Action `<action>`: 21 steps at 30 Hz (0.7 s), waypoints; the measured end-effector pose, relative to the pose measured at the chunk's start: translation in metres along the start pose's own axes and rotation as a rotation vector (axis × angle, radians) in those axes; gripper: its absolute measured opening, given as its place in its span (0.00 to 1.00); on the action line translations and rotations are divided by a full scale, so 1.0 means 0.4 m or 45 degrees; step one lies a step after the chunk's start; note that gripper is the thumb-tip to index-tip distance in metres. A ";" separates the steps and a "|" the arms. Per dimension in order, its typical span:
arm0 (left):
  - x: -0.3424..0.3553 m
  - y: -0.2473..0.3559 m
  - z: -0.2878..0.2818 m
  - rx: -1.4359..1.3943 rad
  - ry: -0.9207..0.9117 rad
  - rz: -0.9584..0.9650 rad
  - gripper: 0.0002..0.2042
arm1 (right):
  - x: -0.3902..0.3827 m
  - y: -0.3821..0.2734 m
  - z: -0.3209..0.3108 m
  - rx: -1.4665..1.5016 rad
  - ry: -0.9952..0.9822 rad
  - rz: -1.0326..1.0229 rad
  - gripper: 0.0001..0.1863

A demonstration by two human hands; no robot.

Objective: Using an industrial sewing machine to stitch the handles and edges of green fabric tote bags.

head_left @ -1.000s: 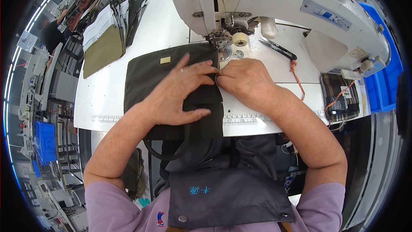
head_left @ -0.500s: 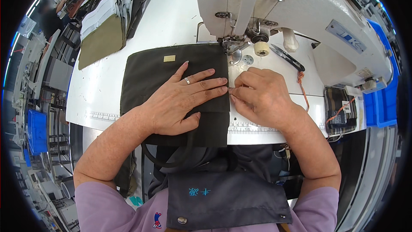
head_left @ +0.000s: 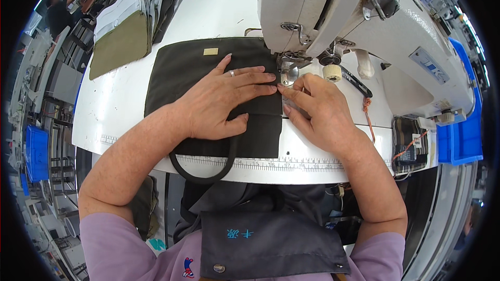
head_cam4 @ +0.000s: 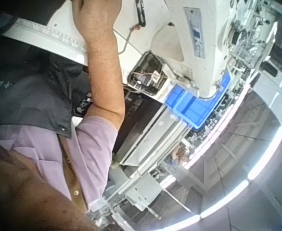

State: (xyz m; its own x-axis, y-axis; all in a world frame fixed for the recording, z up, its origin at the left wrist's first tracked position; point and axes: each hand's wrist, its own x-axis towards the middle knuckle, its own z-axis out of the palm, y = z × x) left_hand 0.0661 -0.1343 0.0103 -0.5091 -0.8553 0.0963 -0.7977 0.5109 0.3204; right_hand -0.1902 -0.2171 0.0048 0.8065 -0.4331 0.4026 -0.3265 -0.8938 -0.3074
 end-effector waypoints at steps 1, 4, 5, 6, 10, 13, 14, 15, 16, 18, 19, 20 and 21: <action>0.006 -0.011 -0.002 0.014 0.011 -0.001 0.38 | 0.004 0.000 0.003 -0.050 -0.016 0.040 0.16; 0.029 -0.038 0.000 0.030 0.035 0.005 0.38 | 0.017 0.006 0.013 -0.113 -0.022 0.101 0.17; 0.036 -0.046 -0.002 0.031 0.050 -0.011 0.38 | 0.020 0.008 0.014 -0.121 -0.013 0.113 0.18; 0.042 -0.053 -0.003 0.032 0.065 -0.027 0.38 | 0.020 0.009 0.015 -0.123 -0.012 0.115 0.18; 0.053 -0.071 -0.002 0.036 0.143 -0.013 0.36 | 0.010 0.010 0.020 -0.138 0.088 0.083 0.16; 0.064 -0.075 -0.011 0.104 0.182 0.166 0.32 | 0.010 0.015 0.013 -0.054 0.124 0.040 0.14; 0.067 -0.068 -0.020 0.129 0.198 0.209 0.28 | 0.010 0.016 0.012 0.027 0.153 -0.033 0.13; 0.070 -0.061 -0.027 0.153 0.214 0.252 0.25 | 0.008 0.015 0.010 0.029 0.152 -0.031 0.13; 0.073 -0.046 -0.033 0.151 0.212 0.251 0.25 | 0.005 0.013 0.009 0.026 0.120 -0.056 0.10; 0.079 -0.008 -0.035 0.237 0.089 0.168 0.19 | 0.005 0.012 0.009 0.021 0.090 -0.081 0.07; 0.083 0.006 -0.028 0.237 0.087 0.170 0.19 | 0.005 0.012 0.010 0.000 0.095 -0.073 0.05; 0.088 0.020 -0.021 0.289 0.124 0.132 0.17 | 0.006 0.012 0.011 -0.020 0.100 -0.066 0.03; 0.091 0.028 -0.016 0.342 0.161 0.094 0.15 | 0.006 0.012 0.010 -0.020 0.100 -0.064 0.03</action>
State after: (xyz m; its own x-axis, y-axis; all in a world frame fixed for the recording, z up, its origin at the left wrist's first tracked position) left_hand 0.0406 -0.1605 0.0235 -0.5380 -0.8104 0.2321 -0.8255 0.5622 0.0494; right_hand -0.1877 -0.2222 0.0007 0.7809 -0.3950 0.4839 -0.2950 -0.9161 -0.2716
